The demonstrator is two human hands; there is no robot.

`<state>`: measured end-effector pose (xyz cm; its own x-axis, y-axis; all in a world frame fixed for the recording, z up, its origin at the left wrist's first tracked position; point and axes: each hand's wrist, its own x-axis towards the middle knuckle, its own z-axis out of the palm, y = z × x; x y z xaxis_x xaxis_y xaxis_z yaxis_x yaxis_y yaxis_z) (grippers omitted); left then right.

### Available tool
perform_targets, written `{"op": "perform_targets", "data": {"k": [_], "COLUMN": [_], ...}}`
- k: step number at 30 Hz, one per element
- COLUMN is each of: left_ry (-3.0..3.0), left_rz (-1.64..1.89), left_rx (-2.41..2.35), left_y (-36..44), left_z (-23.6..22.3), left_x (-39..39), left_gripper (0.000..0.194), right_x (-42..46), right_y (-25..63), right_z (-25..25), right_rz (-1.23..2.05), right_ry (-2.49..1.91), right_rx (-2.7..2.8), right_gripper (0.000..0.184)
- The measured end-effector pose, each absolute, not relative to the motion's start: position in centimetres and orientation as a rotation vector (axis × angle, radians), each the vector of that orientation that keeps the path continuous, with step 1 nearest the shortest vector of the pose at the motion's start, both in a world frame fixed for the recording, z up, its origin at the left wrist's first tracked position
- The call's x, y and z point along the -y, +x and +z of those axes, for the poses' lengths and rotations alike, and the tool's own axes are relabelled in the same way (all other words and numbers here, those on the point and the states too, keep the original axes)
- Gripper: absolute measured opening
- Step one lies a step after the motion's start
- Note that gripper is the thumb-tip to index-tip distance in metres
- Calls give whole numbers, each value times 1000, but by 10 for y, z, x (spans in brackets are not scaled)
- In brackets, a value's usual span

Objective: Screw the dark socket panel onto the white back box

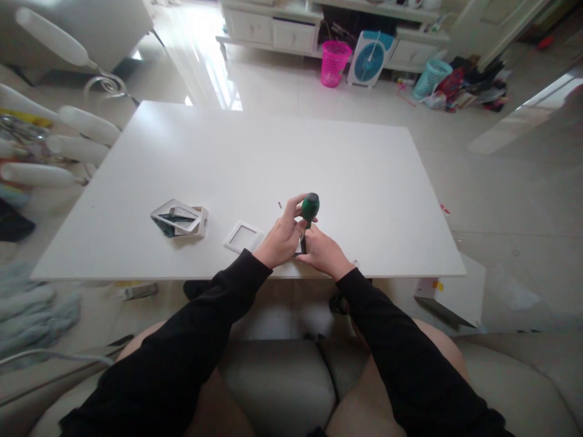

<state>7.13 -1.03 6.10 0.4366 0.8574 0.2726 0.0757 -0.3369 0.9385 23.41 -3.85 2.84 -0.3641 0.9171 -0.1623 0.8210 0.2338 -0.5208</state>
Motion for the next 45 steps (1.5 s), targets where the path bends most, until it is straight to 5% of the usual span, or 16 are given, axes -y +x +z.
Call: {"op": "perform_targets", "data": {"k": [6, 13, 26, 33, 38, 45], "left_ry": [1702, 1716, 1598, 1544, 1380, 1620], "left_rz": [942, 1028, 956, 983, 997, 939], "left_rx": [-859, -934, -821, -847, -795, -820], "left_y": [71, 76, 71, 72, 73, 69], "left_z": [60, 57, 57, 56, 55, 61], "left_x": [18, 12, 13, 12, 8, 10], "left_gripper": [57, 26, 54, 38, 48, 25], "right_x": [39, 38, 41, 39, 40, 41], "right_y": [234, 235, 232, 233, 234, 234], "right_z": [25, 25, 30, 26, 26, 25], "right_rz": [787, 813, 737, 753, 762, 764], "right_ry": [-1660, -1701, -1701, -1731, -1708, -1671], "right_rx": [2309, 2330, 2337, 2374, 2353, 2350], "right_gripper": [55, 59, 54, 45, 40, 67]}}
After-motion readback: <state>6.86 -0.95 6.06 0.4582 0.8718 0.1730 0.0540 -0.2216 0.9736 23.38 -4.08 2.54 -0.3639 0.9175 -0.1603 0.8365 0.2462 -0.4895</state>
